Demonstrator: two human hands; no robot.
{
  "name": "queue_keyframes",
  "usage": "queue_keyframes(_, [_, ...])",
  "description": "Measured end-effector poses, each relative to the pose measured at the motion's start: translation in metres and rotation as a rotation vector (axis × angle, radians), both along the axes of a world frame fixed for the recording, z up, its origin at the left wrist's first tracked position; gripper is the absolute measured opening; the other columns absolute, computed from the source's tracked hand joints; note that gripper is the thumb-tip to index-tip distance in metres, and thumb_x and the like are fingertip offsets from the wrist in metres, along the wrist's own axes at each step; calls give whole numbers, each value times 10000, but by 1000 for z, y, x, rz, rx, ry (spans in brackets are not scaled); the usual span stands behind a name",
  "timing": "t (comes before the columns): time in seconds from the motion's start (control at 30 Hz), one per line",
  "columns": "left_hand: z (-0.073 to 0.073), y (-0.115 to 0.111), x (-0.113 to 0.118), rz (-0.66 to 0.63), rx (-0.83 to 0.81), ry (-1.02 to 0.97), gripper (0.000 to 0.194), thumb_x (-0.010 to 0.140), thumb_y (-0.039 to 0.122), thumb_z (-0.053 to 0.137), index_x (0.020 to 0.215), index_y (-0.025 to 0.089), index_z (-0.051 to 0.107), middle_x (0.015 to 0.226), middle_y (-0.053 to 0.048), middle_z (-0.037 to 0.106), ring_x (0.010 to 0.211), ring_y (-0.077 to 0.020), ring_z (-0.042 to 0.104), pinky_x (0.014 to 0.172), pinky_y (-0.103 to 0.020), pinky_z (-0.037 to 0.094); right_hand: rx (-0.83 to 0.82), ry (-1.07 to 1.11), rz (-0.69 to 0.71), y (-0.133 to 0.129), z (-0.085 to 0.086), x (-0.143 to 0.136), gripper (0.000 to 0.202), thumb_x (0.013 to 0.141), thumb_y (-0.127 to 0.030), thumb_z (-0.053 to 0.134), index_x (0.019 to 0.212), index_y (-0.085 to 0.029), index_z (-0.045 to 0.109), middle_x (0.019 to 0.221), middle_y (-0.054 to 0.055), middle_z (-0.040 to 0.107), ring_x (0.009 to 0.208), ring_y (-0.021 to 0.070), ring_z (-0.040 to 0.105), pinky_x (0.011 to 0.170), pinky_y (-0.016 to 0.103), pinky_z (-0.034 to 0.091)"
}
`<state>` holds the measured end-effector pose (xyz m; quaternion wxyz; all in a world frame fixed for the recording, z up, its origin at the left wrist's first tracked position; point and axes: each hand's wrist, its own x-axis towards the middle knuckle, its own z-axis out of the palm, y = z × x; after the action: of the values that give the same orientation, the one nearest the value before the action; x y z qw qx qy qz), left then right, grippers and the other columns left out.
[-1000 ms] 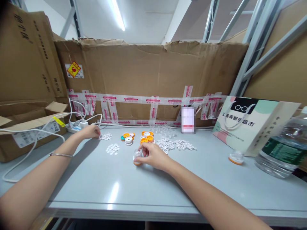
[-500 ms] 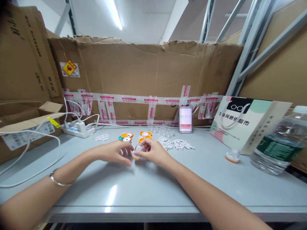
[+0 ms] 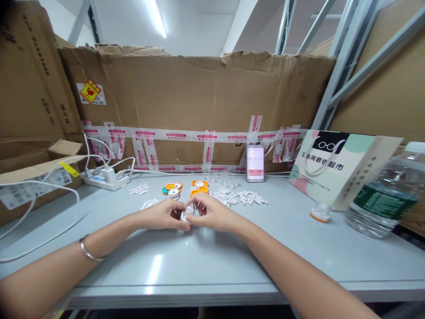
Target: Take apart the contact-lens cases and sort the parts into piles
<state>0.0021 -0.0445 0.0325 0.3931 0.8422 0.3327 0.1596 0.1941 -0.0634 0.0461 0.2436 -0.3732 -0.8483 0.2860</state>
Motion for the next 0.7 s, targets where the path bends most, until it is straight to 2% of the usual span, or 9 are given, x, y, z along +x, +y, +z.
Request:
queue_keyframes(0.1, [-6,0,3,26,94,15,296,651,421,629,747,142,602,650,29,486,581,-89,413,520,-190,311,119,-28,-73,-1,-6,-5,323,655,-373,671,880,-185,534,827,4,524,707,133,453,609,242,351])
queue_keyframes(0.23, [-13,-1,7,116,193,12,324,592,440,679,694,144,597,658,29,483,588,-90,419,514,-187,305,106,-26,-98,0,-10,-9,221,705,-341,637,811,-179,530,716,-14,530,657,127,462,576,238,340])
queue_keyframes(0.33, [-18,-1,10,160,150,-25,356,575,453,692,719,143,591,585,49,459,545,-80,391,479,-184,278,82,-5,-92,-1,-10,-10,233,701,-289,637,872,-185,516,756,-8,539,674,131,475,588,243,354])
queue_keyframes(0.47, [-23,3,10,115,32,-48,329,587,405,694,756,138,601,590,51,466,545,-78,386,491,-185,286,91,3,-21,-4,-9,-6,251,721,-212,594,940,-189,474,817,6,528,716,136,474,628,257,375])
queue_keyframes(0.7, [-13,1,3,46,-71,-50,359,567,406,707,776,136,594,646,37,506,573,-83,416,531,-188,316,84,-22,189,-10,-2,-1,274,757,-90,495,1004,-201,454,997,39,494,937,158,457,835,307,373])
